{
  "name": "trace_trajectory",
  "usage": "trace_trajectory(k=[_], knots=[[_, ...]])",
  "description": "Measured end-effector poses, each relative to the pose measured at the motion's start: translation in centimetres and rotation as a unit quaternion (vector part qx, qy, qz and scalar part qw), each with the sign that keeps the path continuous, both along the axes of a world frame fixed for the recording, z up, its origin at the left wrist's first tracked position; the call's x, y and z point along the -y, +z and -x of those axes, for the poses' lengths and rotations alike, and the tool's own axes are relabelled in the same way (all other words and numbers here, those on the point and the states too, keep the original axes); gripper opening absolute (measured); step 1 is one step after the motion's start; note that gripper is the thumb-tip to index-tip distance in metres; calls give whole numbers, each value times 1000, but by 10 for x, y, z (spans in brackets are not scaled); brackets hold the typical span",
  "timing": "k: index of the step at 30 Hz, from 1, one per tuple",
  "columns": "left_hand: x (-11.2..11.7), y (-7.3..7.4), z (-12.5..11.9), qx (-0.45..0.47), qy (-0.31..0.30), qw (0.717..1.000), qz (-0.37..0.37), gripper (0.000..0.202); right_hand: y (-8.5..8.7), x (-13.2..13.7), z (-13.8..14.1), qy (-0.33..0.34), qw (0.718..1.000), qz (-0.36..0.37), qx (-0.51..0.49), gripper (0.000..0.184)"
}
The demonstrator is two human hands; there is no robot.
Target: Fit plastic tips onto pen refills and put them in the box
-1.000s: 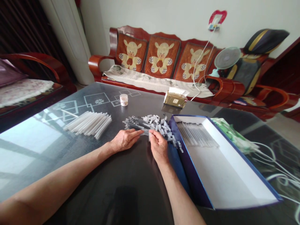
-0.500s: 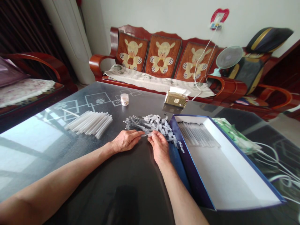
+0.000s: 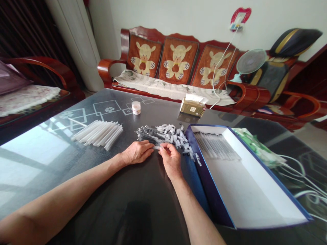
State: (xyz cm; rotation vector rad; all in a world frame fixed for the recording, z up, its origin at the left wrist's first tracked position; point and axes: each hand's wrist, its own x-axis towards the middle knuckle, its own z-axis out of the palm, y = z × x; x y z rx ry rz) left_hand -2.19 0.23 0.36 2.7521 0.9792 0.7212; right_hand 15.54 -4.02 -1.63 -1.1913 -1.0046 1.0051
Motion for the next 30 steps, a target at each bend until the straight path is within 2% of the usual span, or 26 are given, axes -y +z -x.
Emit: trace_trajectory(k=[6, 13, 26, 30], knots=[[-4, -1, 2, 5, -15, 1000, 5, 35, 6, 1, 0, 48, 998, 2, 37, 30], [-6, -4, 5, -35, -27, 999, -31, 39, 16, 5, 0, 42, 992, 10, 119, 25], [2, -4, 4, -65, 3, 993, -99, 37, 18, 3, 0, 56, 993, 43, 95, 24], [0, -5, 4, -67, 4, 991, -112, 38, 15, 2, -1, 68, 990, 46, 118, 25]])
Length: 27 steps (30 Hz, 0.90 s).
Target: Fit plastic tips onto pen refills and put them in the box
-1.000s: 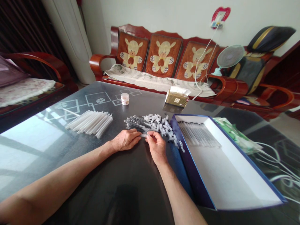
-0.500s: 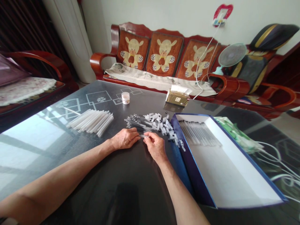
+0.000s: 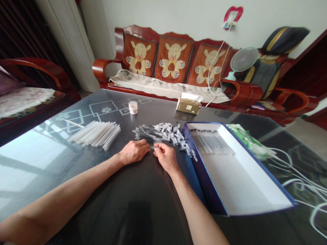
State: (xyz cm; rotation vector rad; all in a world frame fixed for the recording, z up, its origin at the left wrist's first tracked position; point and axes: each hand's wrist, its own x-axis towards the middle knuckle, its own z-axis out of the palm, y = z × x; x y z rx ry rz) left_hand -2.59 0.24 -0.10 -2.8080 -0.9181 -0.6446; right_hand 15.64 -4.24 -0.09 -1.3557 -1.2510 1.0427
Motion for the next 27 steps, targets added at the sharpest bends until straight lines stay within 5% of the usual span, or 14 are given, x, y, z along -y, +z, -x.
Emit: trace_trajectory(k=[5, 12, 18, 22, 24, 27], knots=[[-6, 1, 3, 27, -33, 999, -9, 36, 3, 2, 3, 25, 980, -117, 157, 18], [-9, -1, 4, 104, -65, 992, -33, 27, 47, 9, 3, 78, 855, -191, 477, 15], [-8, 5, 3, 186, -11, 977, -99, 52, 90, 26, -75, -52, 832, -235, 500, 14], [-14, 2, 4, 182, 1, 979, -95, 51, 89, 17, -163, -218, 798, -98, 553, 18], [-16, 0, 5, 174, 9, 981, -84, 47, 79, 8, -197, -233, 785, 18, 574, 18], [-19, -3, 6, 168, 22, 983, -74, 40, 62, -4, -221, -219, 776, 86, 585, 19]])
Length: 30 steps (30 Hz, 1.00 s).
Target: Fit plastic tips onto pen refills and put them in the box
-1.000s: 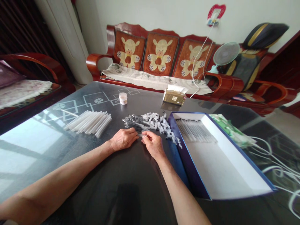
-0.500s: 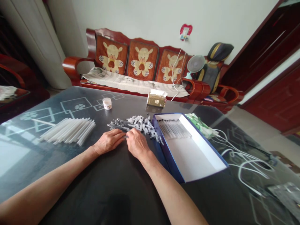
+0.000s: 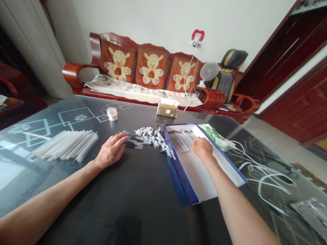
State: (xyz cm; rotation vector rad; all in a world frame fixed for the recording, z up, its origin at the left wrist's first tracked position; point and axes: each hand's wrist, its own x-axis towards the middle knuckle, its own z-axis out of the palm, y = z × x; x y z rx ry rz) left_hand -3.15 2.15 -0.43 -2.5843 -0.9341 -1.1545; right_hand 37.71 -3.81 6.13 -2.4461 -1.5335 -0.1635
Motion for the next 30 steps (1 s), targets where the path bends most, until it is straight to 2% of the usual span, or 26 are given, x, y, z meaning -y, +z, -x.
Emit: trace_trajectory(k=[3, 6, 9, 11, 14, 16, 18, 20, 22, 27, 30], knots=[[-2, -3, 0, -10, -3, 1000, 2, 36, -12, -8, 1, 11, 1000, 24, -9, 20], [-3, -6, 0, -15, -1, 1000, -1, 34, -17, -14, 4, 12, 999, 47, -3, 22], [-2, -8, 1, -30, 9, 999, 6, 32, -12, -17, 4, 7, 999, 34, 31, 33], [-1, -9, 1, -48, 18, 999, 12, 30, -4, -18, 12, 38, 998, 2, 51, 37], [-1, -9, 1, -74, 26, 997, 16, 27, 7, -11, 50, 146, 983, -100, 41, 28], [-1, -10, 1, -87, 32, 996, 18, 27, 9, -2, 92, 242, 955, -173, 13, 23], [-1, -10, 1, -97, 38, 994, 20, 27, 3, 7, 136, 318, 926, -203, -20, 23], [-1, -9, 1, -104, 42, 993, 22, 27, -6, 13, 170, 382, 909, -167, -26, 23], [0, -8, 1, -107, 45, 993, 27, 26, -14, 16, 188, 400, 907, -129, -19, 23], [1, -6, 0, -111, 53, 992, 42, 26, -22, 18, 183, 414, 908, -66, 21, 22], [0, -7, 0, -116, 58, 990, 51, 26, -29, 20, 179, 391, 918, -55, 34, 21]])
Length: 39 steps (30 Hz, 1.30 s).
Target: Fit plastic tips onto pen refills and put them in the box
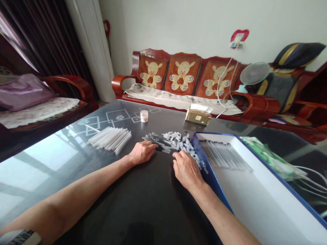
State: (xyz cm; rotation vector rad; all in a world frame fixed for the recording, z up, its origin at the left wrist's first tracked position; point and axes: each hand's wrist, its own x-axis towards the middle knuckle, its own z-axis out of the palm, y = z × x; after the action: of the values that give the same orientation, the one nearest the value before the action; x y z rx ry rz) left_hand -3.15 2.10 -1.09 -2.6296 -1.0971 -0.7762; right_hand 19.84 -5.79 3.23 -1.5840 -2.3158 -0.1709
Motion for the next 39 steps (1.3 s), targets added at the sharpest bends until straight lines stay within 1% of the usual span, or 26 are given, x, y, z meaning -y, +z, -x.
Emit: trace_trajectory(k=[4, 7, 9, 11, 13, 21, 23, 24, 26, 29, 32, 34, 36, 39], knots=[[-1, -2, 0, 4, -3, 1000, 3, 26, -22, 2, 11, -39, 999, -16, -24, 21], [-1, -3, 0, 14, -5, 1000, 4, 27, -39, 2, 21, -50, 994, -52, -87, 22], [-1, -3, 0, 19, -7, 1000, 8, 27, -45, 2, 24, -54, 987, -73, -133, 22], [-1, -3, 0, 25, -6, 1000, 15, 27, -48, 0, 24, -58, 982, -79, -164, 22], [-1, -2, -1, 27, 0, 999, 22, 28, -48, -3, 21, -60, 981, -70, -173, 21], [7, 5, -4, -25, 11, 999, 39, 29, -51, -14, 17, -83, 983, -51, -154, 18], [9, 11, -5, -39, 35, 997, 49, 30, -51, -15, 17, -86, 984, -49, -149, 17], [10, 15, -5, -49, 56, 996, 56, 30, -51, -14, 17, -87, 984, -48, -148, 17], [11, 27, -1, -72, 122, 987, 72, 27, -50, -14, 17, -90, 984, -47, -148, 17], [7, 50, 18, -112, 236, 958, 117, 26, -50, -13, 17, -95, 983, -46, -149, 17], [3, 67, 45, -154, 311, 924, 159, 29, -50, -13, 18, -99, 983, -47, -146, 17], [2, 71, 60, -181, 335, 903, 201, 30, -50, -13, 18, -98, 984, -49, -143, 16], [3, 71, 69, -193, 338, 895, 218, 28, -50, -13, 18, -99, 984, -51, -141, 16], [6, 65, 72, -199, 335, 892, 228, 28, -50, -13, 18, -98, 984, -55, -137, 16]])
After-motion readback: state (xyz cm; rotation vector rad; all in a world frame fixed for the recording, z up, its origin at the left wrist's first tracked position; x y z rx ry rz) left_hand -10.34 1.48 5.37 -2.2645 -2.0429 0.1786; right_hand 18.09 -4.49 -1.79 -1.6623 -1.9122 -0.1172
